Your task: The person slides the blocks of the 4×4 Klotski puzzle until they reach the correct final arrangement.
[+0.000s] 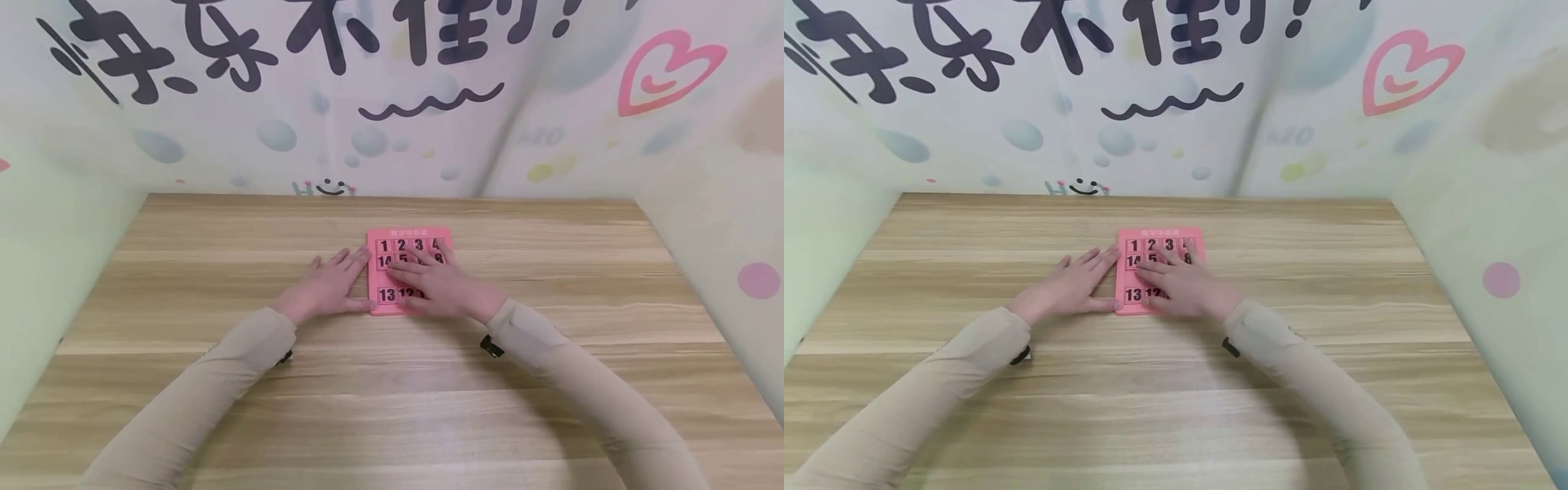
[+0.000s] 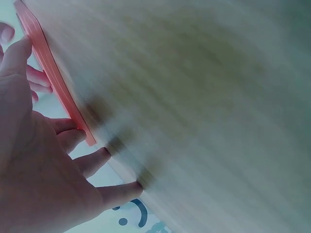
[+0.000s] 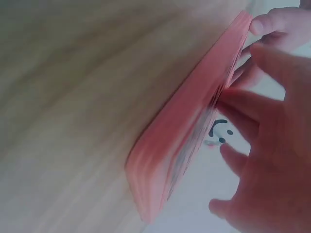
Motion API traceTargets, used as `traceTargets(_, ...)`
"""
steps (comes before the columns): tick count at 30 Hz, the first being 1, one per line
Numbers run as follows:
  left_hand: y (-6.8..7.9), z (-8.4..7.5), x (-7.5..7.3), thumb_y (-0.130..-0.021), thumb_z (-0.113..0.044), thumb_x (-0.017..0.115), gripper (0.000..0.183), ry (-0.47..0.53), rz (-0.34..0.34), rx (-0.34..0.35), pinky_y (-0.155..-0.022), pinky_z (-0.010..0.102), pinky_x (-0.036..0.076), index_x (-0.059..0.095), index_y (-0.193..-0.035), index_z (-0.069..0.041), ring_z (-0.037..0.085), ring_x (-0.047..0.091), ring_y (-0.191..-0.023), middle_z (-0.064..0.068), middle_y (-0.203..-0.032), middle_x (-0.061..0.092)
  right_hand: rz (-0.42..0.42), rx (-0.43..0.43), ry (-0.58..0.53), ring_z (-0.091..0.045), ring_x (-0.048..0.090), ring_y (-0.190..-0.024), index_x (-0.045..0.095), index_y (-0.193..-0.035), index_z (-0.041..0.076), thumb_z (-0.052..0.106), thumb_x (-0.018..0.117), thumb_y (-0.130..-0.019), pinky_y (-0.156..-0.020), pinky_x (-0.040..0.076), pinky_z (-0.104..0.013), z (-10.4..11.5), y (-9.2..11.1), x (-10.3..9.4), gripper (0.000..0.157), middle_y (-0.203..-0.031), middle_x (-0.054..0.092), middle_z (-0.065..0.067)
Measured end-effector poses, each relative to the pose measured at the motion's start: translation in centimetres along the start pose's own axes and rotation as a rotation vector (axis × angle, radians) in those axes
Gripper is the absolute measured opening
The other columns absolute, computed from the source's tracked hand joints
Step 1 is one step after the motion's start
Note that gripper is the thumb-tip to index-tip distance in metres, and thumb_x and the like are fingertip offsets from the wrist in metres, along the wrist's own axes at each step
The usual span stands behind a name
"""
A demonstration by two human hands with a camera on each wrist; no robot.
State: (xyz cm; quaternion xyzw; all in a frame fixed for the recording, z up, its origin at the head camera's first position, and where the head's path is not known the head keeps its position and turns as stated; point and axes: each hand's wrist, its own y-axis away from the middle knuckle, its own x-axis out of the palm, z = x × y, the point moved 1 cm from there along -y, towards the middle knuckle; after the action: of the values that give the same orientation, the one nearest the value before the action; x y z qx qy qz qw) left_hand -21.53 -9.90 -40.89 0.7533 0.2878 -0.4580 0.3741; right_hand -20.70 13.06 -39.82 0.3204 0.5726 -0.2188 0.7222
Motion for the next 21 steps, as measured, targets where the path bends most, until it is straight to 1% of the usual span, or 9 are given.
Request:
traceTargets(3, -0.1, -0.1, 0.0, -0.089, -0.063, 0.055, 0.098, -0.002, 0.001, 0.001, -0.110, 0.066, 0.005, 0.008, -0.156, -0.009, 0.035, 0.006, -0.145, 0.005, -0.161, 0.003, -0.021, 0.018, 0.003, -0.029, 0.011, -0.145, 0.038, -0.150, 0.021, 0.050, 0.041, -0.100, -0.111, -0.006, -0.062, -0.1, 0.0, -0.1, 0.058, -0.155, 0.030, 0.000)
traceTargets(8, -0.1, -0.1, -0.1, -0.088, -0.063, 0.055, 0.099, -0.001, -0.004, 0.004, -0.109, 0.066, 0.004, 0.007, -0.156, -0.008, 0.035, 0.006, -0.145, 0.006, -0.161, 0.003, -0.034, 0.028, -0.015, -0.030, 0.017, -0.144, 0.046, -0.146, 0.017, 0.047, 0.048, -0.098, -0.112, -0.004, -0.063, -0.5, 1.6, -0.2, 0.057, -0.151, 0.039, -0.003)
traceTargets(12, 0.0, 0.0, 0.0, -0.088, -0.063, 0.055, 0.099, -0.002, -0.004, 0.000, -0.110, 0.066, 0.004, 0.008, -0.156, -0.009, 0.035, 0.006, -0.145, 0.005, -0.161, 0.003, -0.026, 0.016, -0.028, -0.031, 0.017, -0.144, 0.046, -0.146, 0.016, 0.047, 0.048, -0.098, -0.112, -0.004, -0.062, -0.5, 2.4, -0.1, 0.057, -0.151, 0.039, -0.004)
traceTargets(17, 0.0, 0.0, 0.0, -0.089, -0.062, 0.055, 0.099, 0.000, 0.000, 0.007, -0.109, 0.067, 0.004, 0.008, -0.156, -0.007, 0.036, 0.006, -0.145, 0.007, -0.161, 0.003, 0.005, 0.003, -0.058, -0.029, 0.012, -0.145, 0.039, -0.149, 0.019, 0.051, 0.042, -0.099, -0.113, -0.007, -0.059, -0.2, 2.1, 0.0, 0.059, -0.155, 0.031, 0.001)
traceTargets(21, -0.1, -0.1, 0.0, -0.088, -0.063, 0.055, 0.099, 0.002, 0.000, 0.009, -0.109, 0.067, 0.004, 0.007, -0.156, -0.008, 0.035, 0.006, -0.145, 0.006, -0.161, 0.003, 0.035, -0.003, -0.090, -0.028, 0.011, -0.146, 0.035, -0.151, 0.020, 0.051, 0.040, -0.100, -0.113, -0.005, -0.060, 0.2, 1.4, 0.0, 0.060, -0.156, 0.028, 0.001)
